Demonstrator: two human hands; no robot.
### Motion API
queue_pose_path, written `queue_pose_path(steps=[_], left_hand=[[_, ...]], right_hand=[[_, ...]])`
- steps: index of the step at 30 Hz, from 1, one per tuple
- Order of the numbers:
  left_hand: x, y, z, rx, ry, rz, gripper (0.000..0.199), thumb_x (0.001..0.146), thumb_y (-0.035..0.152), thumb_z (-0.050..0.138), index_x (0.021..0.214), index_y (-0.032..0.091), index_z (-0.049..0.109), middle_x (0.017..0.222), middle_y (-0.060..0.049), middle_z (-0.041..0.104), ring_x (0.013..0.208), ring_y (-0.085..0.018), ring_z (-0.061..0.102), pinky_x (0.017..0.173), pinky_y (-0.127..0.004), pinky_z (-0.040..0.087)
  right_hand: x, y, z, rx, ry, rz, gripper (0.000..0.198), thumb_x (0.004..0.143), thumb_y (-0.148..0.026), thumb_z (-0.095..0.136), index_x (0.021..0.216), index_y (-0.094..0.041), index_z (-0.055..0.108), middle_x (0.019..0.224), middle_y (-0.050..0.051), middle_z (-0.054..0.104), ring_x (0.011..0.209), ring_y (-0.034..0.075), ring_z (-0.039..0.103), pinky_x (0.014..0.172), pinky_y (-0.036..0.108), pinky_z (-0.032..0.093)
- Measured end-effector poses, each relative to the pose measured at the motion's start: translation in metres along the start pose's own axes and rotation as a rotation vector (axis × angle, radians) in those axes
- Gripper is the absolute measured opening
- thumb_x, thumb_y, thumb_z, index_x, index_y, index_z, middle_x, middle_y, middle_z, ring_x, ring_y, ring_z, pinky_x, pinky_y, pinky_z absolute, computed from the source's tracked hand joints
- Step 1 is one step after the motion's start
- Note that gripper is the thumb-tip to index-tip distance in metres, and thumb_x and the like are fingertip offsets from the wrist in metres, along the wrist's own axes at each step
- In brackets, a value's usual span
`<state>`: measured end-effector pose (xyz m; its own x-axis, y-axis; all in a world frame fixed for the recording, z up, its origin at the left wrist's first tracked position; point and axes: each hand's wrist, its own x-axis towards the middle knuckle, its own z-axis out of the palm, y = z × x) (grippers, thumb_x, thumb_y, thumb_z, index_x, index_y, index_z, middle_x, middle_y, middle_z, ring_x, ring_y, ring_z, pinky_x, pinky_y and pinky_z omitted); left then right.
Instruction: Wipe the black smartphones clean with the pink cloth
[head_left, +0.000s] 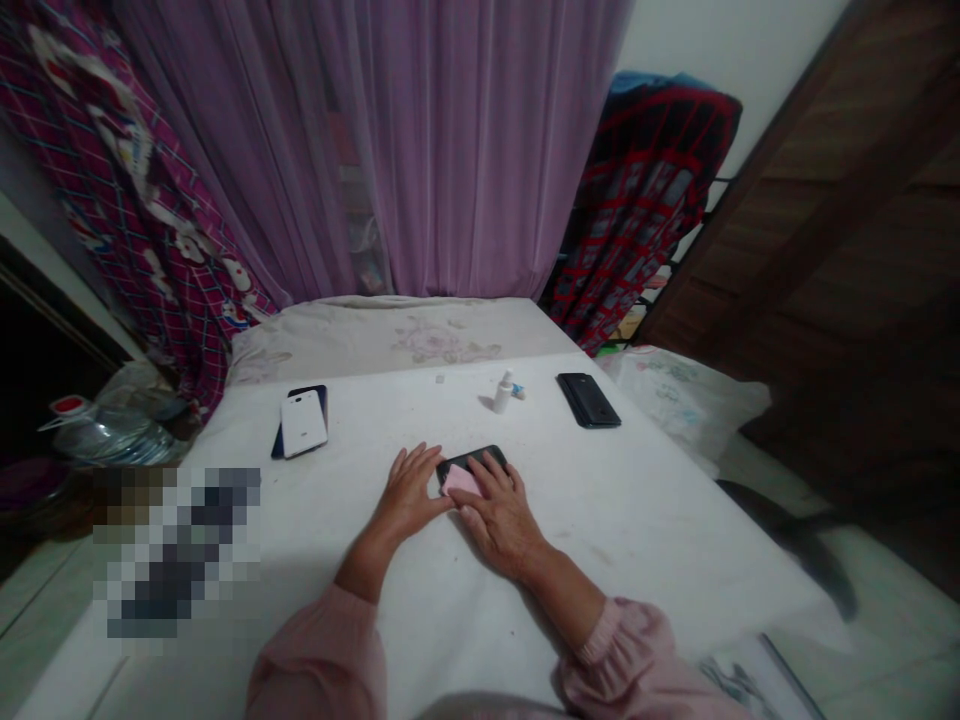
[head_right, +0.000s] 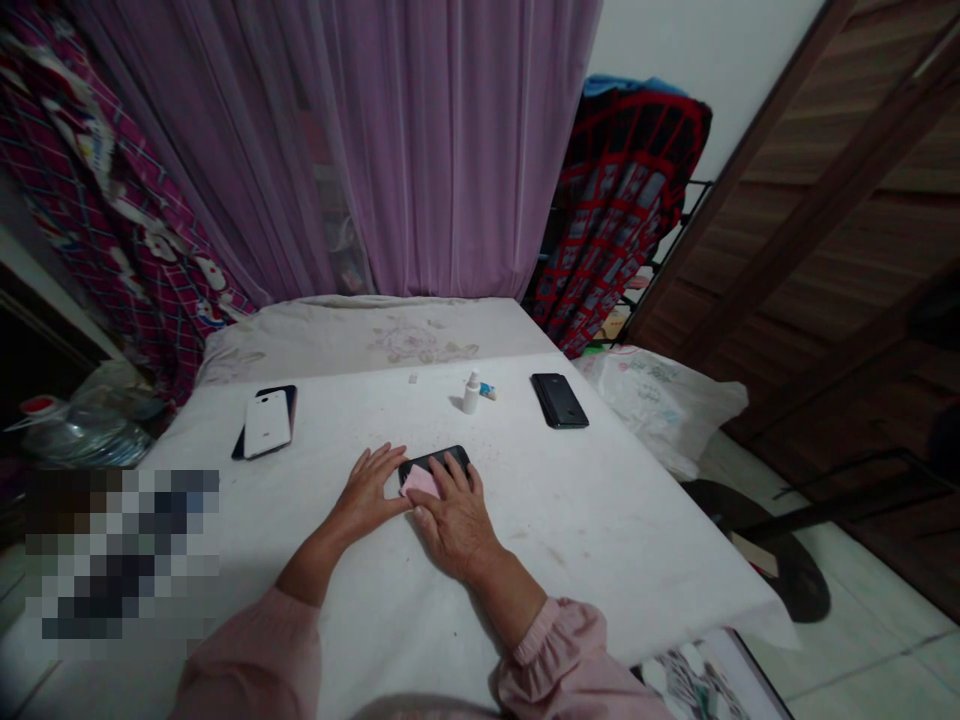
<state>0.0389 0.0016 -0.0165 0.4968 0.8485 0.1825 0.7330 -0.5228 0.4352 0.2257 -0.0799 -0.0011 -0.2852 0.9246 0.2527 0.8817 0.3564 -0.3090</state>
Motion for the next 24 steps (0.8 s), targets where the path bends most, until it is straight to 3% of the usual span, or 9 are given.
queue_pose_path(steps=[7,15,24], left_hand=[[0.0,0.002,-0.004,-0.018,-0.033,-0.006,0.061,0.072,0.042,0.076,0.125,0.021,0.055,0.142,-0.01,0.052,0.139,-0.03,0.036,0.117,-0.052,0.019],[0.0,-0.004,-0.001,-0.044,-0.035,0.011,0.063,0.075,0.043,0.073,0.13,0.024,0.051,0.143,-0.008,0.051,0.14,-0.029,0.035,0.118,-0.052,0.017],[0.0,-0.002,-0.004,-0.054,-0.061,0.007,0.065,0.075,0.041,0.072,0.134,0.024,0.049,0.144,-0.008,0.051,0.141,-0.029,0.033,0.118,-0.053,0.015]], right_hand=[[-0.018,0.022,-0.008,-0.124,0.003,0.052,0.037,0.095,-0.037,0.047,0.132,-0.041,0.055,0.151,0.007,0.038,0.141,0.033,0.025,0.108,0.059,0.023],[-0.035,0.043,-0.008,-0.249,0.101,0.237,0.04,0.097,-0.034,0.039,0.135,-0.035,0.052,0.148,0.008,0.042,0.139,0.032,0.031,0.105,0.055,0.03],[-0.011,0.052,-0.002,-0.136,0.07,0.345,0.042,0.099,-0.034,0.034,0.135,-0.028,0.054,0.147,0.008,0.044,0.139,0.029,0.032,0.107,0.054,0.029]])
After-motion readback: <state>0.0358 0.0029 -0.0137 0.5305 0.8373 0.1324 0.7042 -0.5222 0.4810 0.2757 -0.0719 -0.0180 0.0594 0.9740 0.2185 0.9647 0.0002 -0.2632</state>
